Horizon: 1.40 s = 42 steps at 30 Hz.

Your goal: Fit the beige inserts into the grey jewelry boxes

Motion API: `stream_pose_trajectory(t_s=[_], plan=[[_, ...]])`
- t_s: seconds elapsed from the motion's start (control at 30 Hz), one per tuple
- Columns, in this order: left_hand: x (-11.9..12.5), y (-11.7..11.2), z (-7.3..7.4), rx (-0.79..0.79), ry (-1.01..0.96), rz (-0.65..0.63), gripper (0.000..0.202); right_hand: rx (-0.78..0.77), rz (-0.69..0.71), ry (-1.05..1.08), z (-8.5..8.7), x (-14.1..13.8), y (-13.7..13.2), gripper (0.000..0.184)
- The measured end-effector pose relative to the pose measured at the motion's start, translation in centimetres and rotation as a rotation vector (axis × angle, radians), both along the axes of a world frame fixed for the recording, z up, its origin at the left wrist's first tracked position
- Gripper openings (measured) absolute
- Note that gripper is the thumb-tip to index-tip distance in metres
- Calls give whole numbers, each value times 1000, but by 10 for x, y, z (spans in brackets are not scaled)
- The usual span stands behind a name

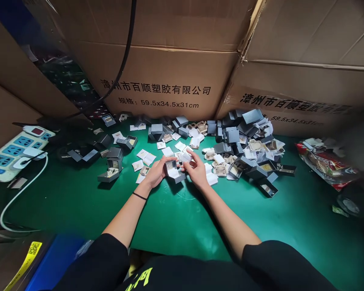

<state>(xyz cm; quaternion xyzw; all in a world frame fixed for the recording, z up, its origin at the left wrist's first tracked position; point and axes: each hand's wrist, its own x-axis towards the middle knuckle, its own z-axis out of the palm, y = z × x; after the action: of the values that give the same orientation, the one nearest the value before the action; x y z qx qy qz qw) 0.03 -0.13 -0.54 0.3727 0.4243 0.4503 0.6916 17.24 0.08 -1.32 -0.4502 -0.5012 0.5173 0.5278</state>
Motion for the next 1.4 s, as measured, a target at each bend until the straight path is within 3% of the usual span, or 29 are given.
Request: stream_pose_trajectory(t_s=[0.2, 0.57, 0.93, 1.4], plan=[[-5, 2, 1, -24, -20, -103, 39, 257, -146, -306, 5, 1, -6, 20], [-4, 1, 1, 66, 87, -143, 51, 475, -108, -389, 8, -2, -10, 19], [-5, 1, 2, -1, 25, -134, 51, 510, 6, -426, 5, -1, -7, 14], [-4, 1, 2, 7, 38, -161, 51, 610, -18, -585, -8, -1, -2, 13]])
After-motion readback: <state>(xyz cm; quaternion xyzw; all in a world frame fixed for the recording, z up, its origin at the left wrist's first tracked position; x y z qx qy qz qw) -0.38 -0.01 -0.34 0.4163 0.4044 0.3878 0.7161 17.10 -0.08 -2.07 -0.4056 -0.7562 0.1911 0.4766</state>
